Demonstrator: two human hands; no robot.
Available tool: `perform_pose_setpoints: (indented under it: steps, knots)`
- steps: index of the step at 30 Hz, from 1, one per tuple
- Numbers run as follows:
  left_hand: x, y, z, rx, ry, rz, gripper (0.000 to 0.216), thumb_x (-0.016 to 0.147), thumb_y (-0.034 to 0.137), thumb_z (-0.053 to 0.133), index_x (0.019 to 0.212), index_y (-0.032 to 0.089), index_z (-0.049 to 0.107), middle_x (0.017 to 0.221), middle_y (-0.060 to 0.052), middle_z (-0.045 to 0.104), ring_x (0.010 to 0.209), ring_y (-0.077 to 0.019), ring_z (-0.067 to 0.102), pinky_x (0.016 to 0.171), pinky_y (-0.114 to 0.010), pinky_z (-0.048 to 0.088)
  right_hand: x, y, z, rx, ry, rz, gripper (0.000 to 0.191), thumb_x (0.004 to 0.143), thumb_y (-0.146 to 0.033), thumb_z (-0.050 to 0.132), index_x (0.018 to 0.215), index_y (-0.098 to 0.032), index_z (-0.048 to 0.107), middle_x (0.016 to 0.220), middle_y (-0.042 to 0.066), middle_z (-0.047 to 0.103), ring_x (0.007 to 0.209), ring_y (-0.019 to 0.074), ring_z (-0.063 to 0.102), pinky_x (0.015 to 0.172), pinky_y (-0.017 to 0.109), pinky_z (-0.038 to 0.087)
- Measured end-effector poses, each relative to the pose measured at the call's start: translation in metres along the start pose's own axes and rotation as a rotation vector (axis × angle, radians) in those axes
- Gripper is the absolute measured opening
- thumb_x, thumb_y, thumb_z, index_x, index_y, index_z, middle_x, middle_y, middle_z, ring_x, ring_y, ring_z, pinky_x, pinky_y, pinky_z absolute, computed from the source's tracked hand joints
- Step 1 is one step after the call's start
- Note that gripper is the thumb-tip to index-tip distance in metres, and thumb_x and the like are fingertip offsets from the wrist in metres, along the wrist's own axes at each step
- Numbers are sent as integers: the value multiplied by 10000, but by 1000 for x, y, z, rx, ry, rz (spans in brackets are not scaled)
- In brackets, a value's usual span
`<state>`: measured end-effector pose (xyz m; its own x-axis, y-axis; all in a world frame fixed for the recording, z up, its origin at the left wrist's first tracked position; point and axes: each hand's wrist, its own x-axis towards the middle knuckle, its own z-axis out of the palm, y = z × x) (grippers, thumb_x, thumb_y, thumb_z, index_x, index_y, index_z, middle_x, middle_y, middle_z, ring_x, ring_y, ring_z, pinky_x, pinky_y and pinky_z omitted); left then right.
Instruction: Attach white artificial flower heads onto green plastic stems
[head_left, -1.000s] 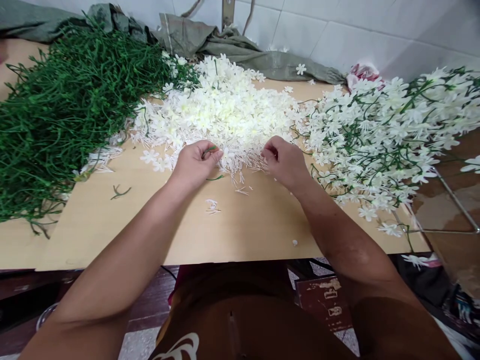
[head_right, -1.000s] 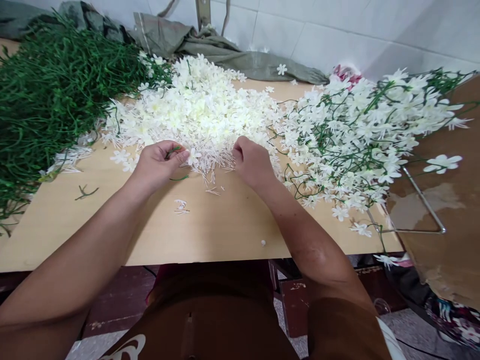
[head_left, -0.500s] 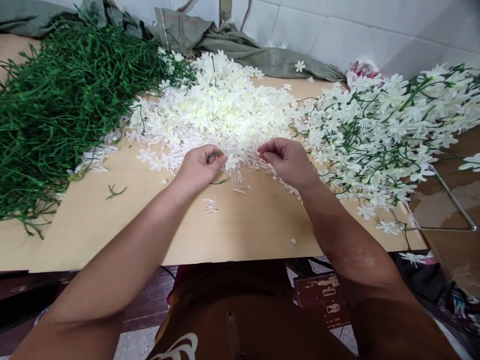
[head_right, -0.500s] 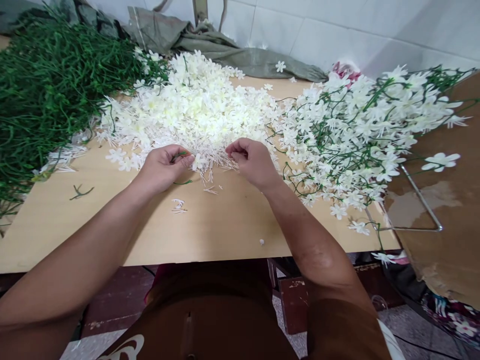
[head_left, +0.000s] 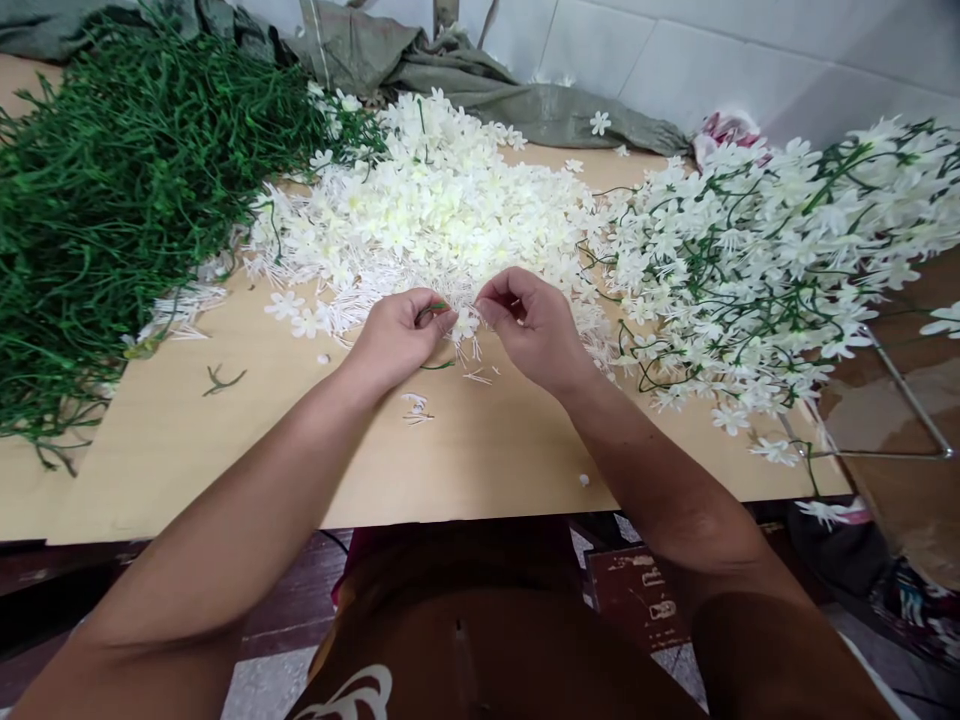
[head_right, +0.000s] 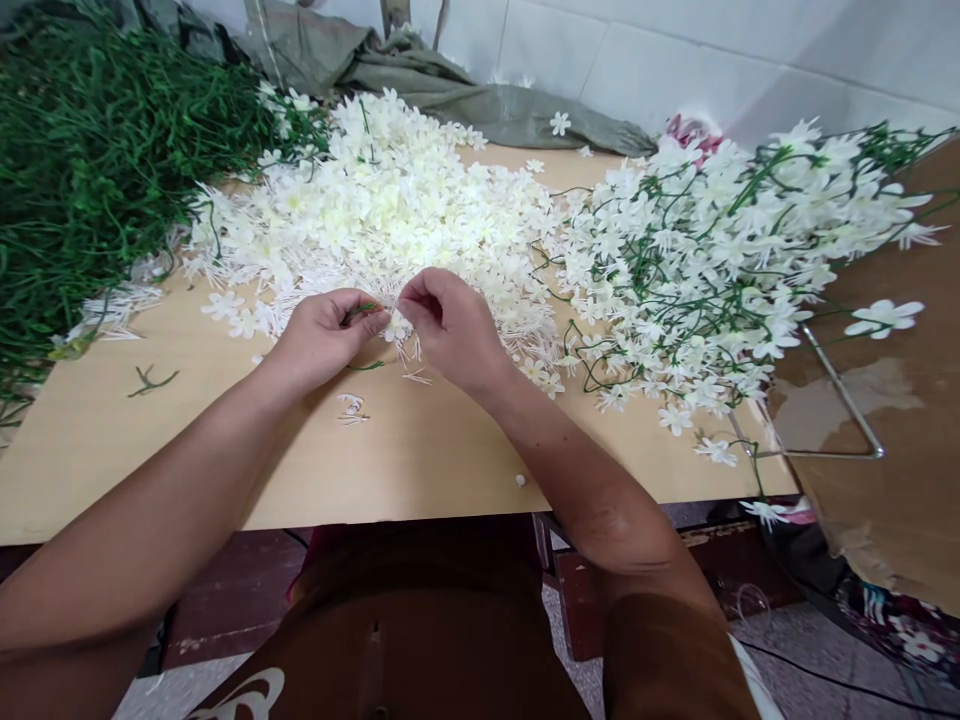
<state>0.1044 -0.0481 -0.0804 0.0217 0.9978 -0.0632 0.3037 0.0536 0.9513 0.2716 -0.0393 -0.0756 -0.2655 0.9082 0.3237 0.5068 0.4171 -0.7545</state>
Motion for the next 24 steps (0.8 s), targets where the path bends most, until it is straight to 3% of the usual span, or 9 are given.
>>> perform_pose_setpoints:
  steps: [6,12,24]
  knots:
    - [-1,1,1,34,-3,-37,123,738,173,660,629,164,604,477,61,354,472,-73,287,472,-243,195,-8,3,10,80,-17,55,67,876,-212,497,810,-202,508,718,-18,607,609,89,497,588,247,404]
    - [0,1,2,45,7,-43,131,732,172,654,620,165,586,472,63,353,471,-74,277,478,-248,192,-11,8,13,-107,49,-165,128,883,-200,500,757,-191,522,749,15,620,710,124,537,684,284,432]
    - [-2,3,2,138,5,-93,133,764,224,622,660,165,565,513,65,338,501,-74,303,508,-253,237,-8,18,13,-232,57,-378,142,903,-182,478,768,-202,518,748,25,624,715,147,537,685,294,432]
